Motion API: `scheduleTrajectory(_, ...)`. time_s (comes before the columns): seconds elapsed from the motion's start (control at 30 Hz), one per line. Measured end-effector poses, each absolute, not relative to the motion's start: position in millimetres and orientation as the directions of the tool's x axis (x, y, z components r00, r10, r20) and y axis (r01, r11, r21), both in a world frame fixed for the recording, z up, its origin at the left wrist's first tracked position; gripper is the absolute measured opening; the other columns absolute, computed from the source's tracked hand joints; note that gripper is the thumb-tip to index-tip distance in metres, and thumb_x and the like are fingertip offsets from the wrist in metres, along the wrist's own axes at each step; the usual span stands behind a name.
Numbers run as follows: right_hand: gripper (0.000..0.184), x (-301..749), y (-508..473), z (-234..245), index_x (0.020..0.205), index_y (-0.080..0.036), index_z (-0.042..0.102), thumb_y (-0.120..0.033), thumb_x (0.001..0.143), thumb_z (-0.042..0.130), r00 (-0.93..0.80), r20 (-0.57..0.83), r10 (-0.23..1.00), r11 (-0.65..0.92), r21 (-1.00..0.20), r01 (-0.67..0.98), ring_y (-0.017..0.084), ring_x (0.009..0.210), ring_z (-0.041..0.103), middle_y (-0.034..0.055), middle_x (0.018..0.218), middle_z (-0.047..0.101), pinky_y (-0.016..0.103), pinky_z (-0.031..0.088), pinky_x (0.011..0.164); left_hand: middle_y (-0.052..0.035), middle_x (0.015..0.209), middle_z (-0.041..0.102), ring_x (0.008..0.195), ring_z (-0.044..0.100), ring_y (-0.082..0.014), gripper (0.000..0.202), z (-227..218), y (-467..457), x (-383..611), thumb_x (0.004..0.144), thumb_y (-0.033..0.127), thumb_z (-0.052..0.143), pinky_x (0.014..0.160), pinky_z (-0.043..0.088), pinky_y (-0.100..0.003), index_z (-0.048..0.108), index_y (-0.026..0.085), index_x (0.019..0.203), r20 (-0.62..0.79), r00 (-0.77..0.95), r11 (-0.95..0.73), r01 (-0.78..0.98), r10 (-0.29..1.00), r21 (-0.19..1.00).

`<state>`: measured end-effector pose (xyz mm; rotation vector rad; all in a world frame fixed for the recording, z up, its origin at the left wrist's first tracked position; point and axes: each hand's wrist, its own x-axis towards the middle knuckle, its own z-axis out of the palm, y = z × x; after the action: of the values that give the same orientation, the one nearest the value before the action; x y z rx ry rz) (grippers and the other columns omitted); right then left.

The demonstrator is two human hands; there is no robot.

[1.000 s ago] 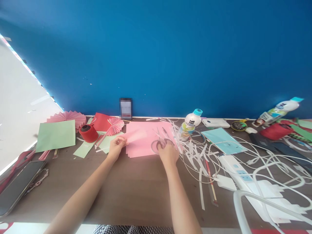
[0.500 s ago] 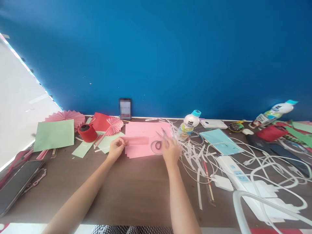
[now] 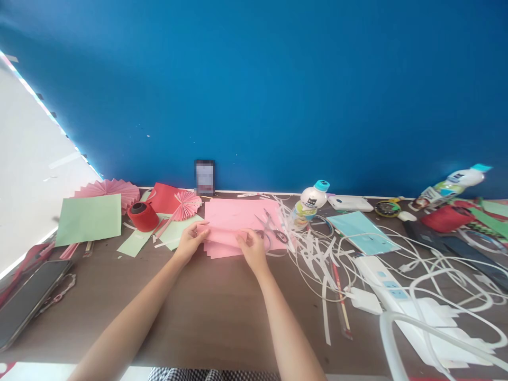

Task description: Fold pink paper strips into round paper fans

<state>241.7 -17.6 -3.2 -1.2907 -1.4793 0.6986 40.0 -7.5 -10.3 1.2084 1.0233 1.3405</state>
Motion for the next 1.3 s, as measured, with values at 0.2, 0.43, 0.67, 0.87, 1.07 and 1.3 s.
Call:
scheduleTrajectory(0.2,0.018,241.7,-19.2,1.4,0.076,-0.019,0.067,-0.034,0.068,0.061,0.021,0.326,0.945,0.309,-0.914,0.263,0.019,0.077,0.061,0.0051,0.082,0.066,0.036,0.049,0.073,-0.0109,0.101,0.057,0.096,0.054,-0.0226,0.021,-2.4,-9.7,39.9,0.069,0.034,0.06,0.076,0.046,-0.033,0.06,0.014,0.075,0.159,0.005,-0.155,-0.18,0.987,0.971)
scheduleTrajectory(0.43,0.006,235.3,-22.4,-2.3,0.071,-0.024,0.068,-0.026,0.069,0.062,-0.081,0.549,0.832,0.537,-0.759,0.369,0.02,0.092,0.057,0.0044,0.086,0.065,0.04,0.045,0.083,-0.0005,0.081,0.058,0.08,0.058,-0.0122,0.047,-9.2,-5.3,39.6,0.064,0.027,0.065,0.081,0.042,-0.031,0.048,0.024,0.109,-0.007,-0.026,-0.005,-0.445,1.0,0.895)
scheduleTrajectory(0.67,0.017,228.2,-26.9,-4.5,0.083,-0.023,0.065,-0.027,0.067,0.064,-0.124,0.551,0.825,0.541,-0.709,0.453,0.024,0.113,0.042,0.0081,0.115,0.05,0.041,0.039,0.091,0.0078,0.059,0.049,0.066,0.055,-0.0071,0.064,-15.5,-1.8,38.0,0.065,0.024,0.065,0.078,0.044,-0.03,0.033,0.026,0.12,-0.037,-0.02,0.021,-0.528,0.999,0.849)
scheduleTrajectory(0.87,0.057,226.8,-22.6,-7.1,0.118,-0.023,0.039,-0.031,0.066,0.062,0.051,0.209,0.977,0.204,-0.975,0.091,0.016,0.073,0.058,0.0022,0.083,0.056,0.03,0.051,0.059,0.0069,0.057,0.052,0.063,0.056,-0.008,0.048,-10.6,-4.1,39.4,0.063,0.024,0.066,0.073,0.046,-0.028,0.045,0.022,0.106,-0.031,0.015,0.035,-0.504,0.999,0.863)
scheduleTrajectory(1.07,0.042,236.8,-17.4,-7.8,0.1,-0.019,0.052,-0.028,0.061,0.065,0.029,0.128,0.991,0.128,-0.992,-0.021,0.014,0.067,0.056,-0.0004,0.074,0.057,0.026,0.048,0.058,-0.006,0.08,0.064,0.074,0.061,-0.0177,0.037,-8.9,-5.4,39.8,0.067,0.035,0.062,0.067,0.049,-0.031,0.055,0.015,0.097,-0.001,0.098,0.034,-0.335,0.995,0.942)
scheduleTrajectory(1.3,0.033,237.3,-15.8,-10.4,0.085,-0.017,0.061,-0.031,0.057,0.068,0.027,0.029,0.999,0.031,-0.997,-0.074,0.014,0.065,0.054,0.002,0.076,0.059,0.023,0.042,0.051,-0.0084,0.09,0.064,0.074,0.061,-0.0191,0.042,-7.0,-5.5,34.2,0.064,0.034,0.065,0.065,0.052,-0.034,0.056,0.015,0.1,-0.029,0.261,0.095,-0.245,0.965,0.965)
